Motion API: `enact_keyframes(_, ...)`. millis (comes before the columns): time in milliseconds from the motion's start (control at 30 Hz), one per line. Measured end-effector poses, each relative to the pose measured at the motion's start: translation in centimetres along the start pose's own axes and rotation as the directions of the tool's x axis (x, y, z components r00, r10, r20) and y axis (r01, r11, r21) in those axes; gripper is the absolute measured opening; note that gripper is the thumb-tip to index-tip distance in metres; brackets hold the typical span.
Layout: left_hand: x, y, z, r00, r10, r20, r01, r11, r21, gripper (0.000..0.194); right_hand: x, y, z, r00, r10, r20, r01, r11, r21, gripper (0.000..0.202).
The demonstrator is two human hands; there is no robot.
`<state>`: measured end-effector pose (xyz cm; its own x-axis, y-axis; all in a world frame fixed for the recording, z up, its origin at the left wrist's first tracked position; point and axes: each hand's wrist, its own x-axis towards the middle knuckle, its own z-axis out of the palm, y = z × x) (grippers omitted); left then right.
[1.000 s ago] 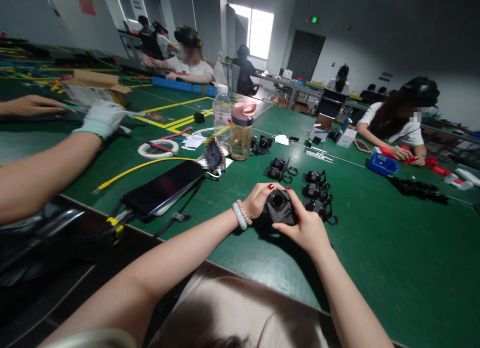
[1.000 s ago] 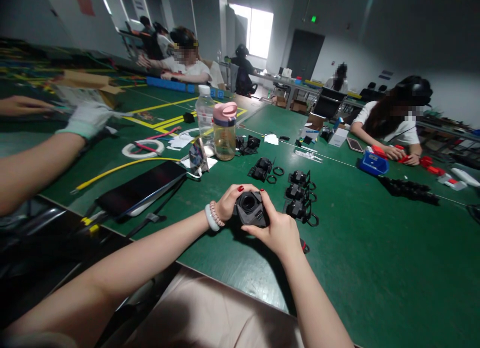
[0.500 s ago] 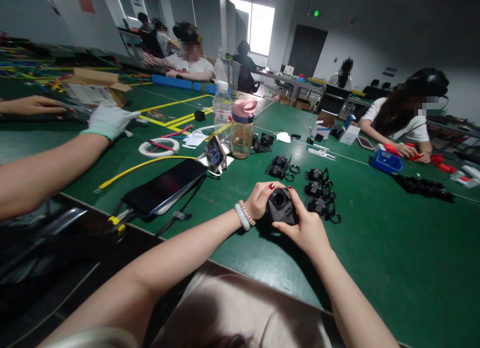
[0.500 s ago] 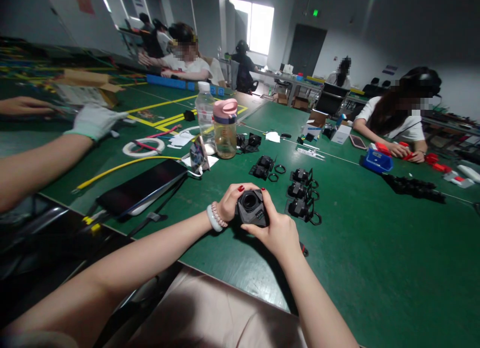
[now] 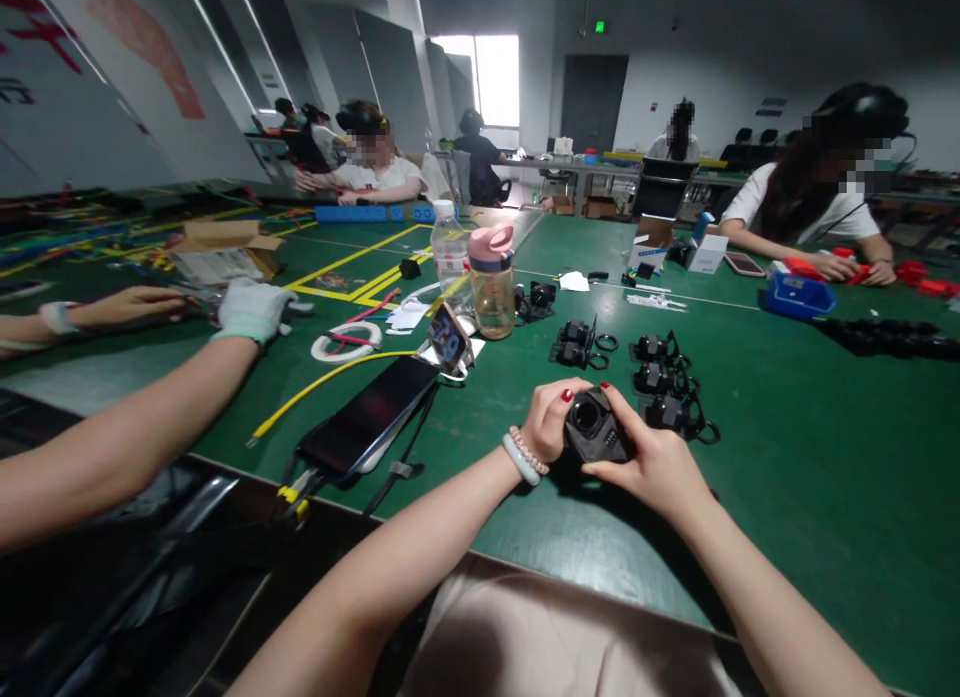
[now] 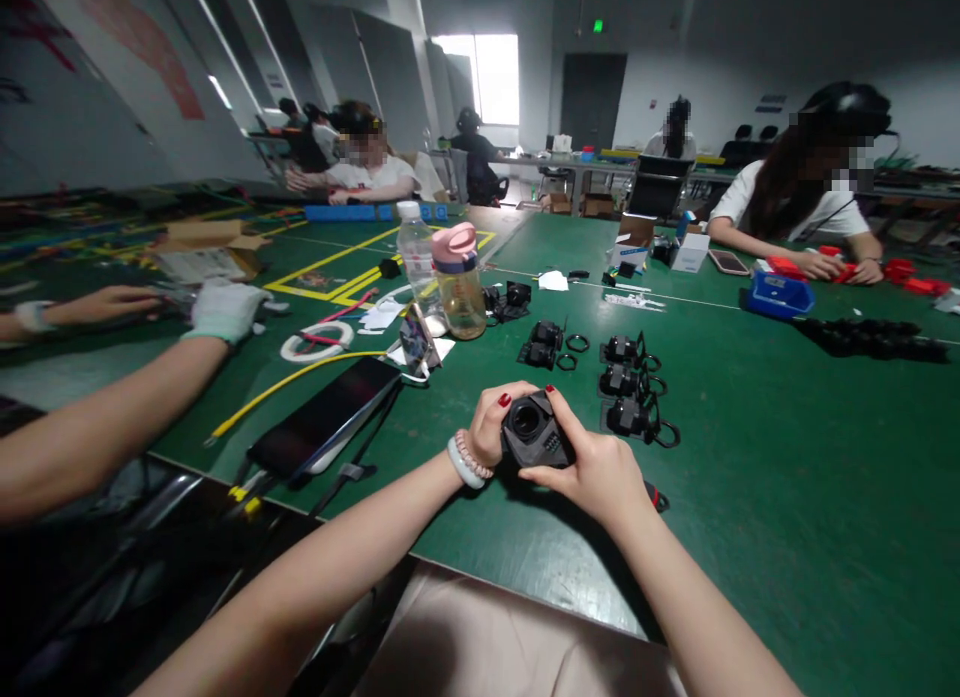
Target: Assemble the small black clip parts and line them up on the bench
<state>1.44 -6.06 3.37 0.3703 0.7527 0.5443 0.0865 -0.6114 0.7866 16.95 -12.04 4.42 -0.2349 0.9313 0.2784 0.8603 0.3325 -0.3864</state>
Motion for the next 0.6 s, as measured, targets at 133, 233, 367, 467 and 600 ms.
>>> enact_keyframes(133,-0.10,-0.13,-0.21,1.000,0.014,0.016,-0.015,0.999,0.035,0.043,-0.06,-0.08,0.18,1.000,-0.004,-0.013,0.004,1.000,0.007,0.081)
enact_keyframes(233,-0.03,0.01,-0.47,0.999,0.036,0.035,-0.039,0.997,0.067,0.041,-0.11,-0.11,0.32,1.000,-0.006,-0.013,0.006,1.000,0.003,0.082)
enact_keyframes(367,0.00,0.14,-0.70,0.996,0.065,0.057,-0.070,0.995,0.076,0.040,-0.21,-0.14,0.47,1.000,-0.008,-0.014,0.008,1.000,-0.013,0.083)
enact_keyframes(467,0.00,0.06,-0.71,0.996,0.066,0.064,-0.070,0.995,0.074,0.039,-0.23,-0.12,0.58,1.000,-0.004,-0.009,0.004,1.000,-0.017,0.083)
enact_keyframes(600,0.02,-0.02,-0.64,0.996,0.056,0.063,-0.060,0.996,0.070,0.040,-0.18,-0.12,0.67,1.000,0.009,-0.001,-0.009,1.000,-0.021,0.083)
